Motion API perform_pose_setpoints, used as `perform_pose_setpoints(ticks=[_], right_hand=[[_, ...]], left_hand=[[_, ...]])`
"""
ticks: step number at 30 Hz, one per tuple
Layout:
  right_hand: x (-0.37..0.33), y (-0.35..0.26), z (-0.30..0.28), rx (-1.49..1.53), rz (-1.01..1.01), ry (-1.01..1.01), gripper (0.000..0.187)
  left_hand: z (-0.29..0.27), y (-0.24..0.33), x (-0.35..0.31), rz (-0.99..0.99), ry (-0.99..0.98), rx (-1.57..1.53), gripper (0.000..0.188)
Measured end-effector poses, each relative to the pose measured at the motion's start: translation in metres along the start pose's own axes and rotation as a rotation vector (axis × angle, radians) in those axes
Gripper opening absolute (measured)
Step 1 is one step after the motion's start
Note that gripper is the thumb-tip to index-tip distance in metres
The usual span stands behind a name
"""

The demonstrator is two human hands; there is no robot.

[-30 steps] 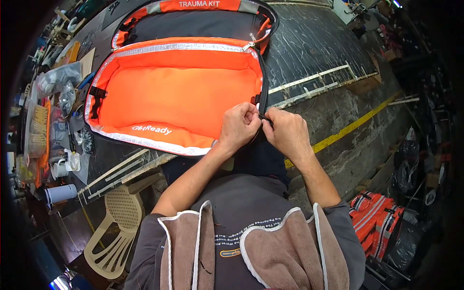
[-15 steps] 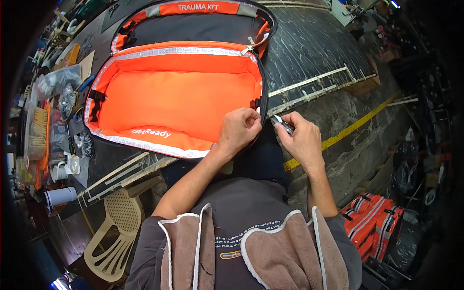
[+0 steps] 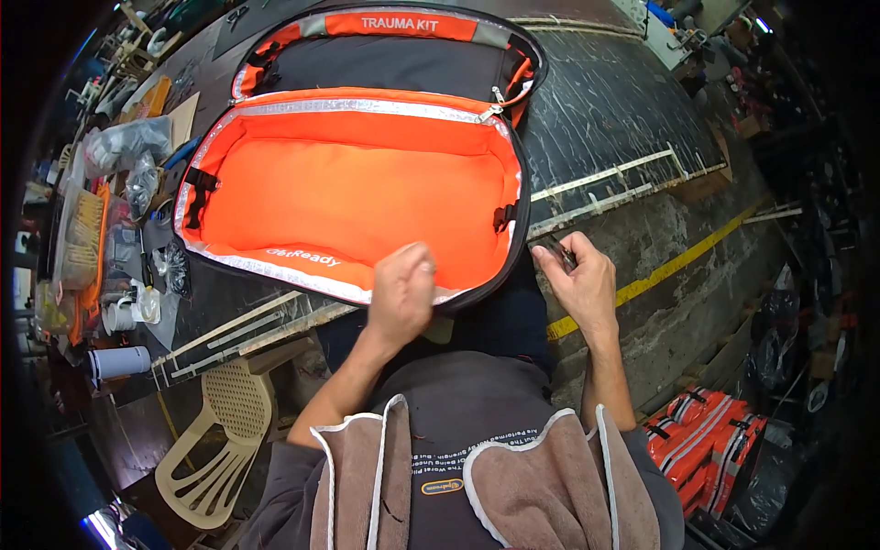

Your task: Inspecting and trimming loose threads from a bright orange trauma kit medical bag using thread snips in a factory setting.

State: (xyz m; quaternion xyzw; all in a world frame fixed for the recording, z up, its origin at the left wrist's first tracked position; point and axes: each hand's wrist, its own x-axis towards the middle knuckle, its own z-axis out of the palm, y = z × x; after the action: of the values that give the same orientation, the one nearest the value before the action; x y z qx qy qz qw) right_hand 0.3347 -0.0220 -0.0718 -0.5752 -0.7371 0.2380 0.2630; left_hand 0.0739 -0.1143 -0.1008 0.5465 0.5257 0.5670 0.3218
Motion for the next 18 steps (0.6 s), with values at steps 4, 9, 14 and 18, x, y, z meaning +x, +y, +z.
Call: perform_pose_setpoints(ticks=[4,9,14,18], right_hand=[[0.031,0.007,0.022,0.054,-0.129,0.099,0.038],[0.125,0.000,0.062,-0.059,-0.219,0.275,0.046],[0.171,-0.002,0.089,0.021,-0.163,0.253,0.038],[0.149,0.009,0.109,0.290,-0.122,0.221,0.025]], left_hand=[[-0.042,-0.013,-0.015,-0.140,0.155,0.154,0.036],[-0.042,0.015,-0.010,0.095,0.011,0.532,0.020],[-0.028,0.017,-0.026,0.080,-0.287,0.789,0.035],[-0.070,0.027,-0.044,0.006,-0.420,0.733,0.024]])
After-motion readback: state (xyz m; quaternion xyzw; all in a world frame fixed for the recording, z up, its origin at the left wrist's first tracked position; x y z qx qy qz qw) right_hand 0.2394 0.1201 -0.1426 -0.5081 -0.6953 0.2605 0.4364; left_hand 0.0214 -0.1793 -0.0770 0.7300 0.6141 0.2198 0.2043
